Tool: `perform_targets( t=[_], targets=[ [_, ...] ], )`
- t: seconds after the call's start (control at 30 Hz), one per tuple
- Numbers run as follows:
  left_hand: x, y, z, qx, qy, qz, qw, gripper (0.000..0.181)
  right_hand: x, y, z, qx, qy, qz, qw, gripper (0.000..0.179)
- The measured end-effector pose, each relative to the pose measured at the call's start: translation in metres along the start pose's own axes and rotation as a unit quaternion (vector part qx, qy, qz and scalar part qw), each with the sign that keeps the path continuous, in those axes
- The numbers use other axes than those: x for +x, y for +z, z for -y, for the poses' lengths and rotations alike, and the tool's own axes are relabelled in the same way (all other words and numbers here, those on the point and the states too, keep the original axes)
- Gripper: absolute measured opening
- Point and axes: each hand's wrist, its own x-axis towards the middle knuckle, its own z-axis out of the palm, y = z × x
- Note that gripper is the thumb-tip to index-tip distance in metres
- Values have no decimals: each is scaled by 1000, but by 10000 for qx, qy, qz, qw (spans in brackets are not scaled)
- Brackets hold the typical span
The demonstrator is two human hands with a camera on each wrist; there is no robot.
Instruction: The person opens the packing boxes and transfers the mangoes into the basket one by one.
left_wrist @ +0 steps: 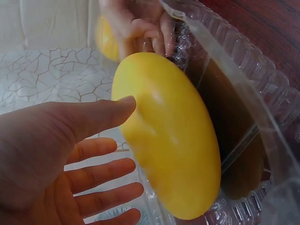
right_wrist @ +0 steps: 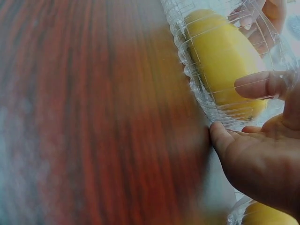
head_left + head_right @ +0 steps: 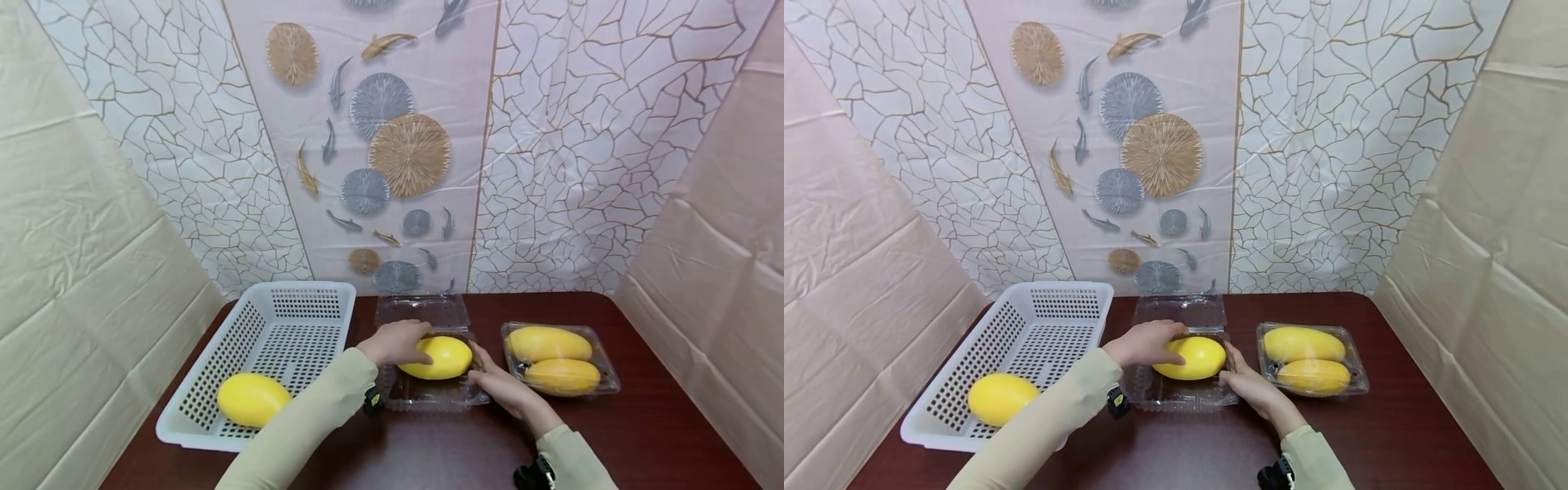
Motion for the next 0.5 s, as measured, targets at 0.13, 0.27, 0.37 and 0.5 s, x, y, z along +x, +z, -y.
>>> perform_targets(
  t=[0.13, 0.27, 0.37, 0.5],
  targets=[
    [2, 3, -2, 7, -36, 85, 10000, 60, 1, 1, 0, -10, 14, -20, 10000, 89],
    [4, 4, -3, -86, -83, 182, 9998, 61, 1, 1, 0, -17, 26, -42, 10000, 91],
    [6, 7, -3, -119, -77, 274, 9995, 66, 1, 1, 0, -11, 26, -75, 10000, 91],
    [8, 10, -5, -181, -54, 372, 9991, 73, 1, 1, -1, -7, 36, -85, 10000, 91]
  ],
)
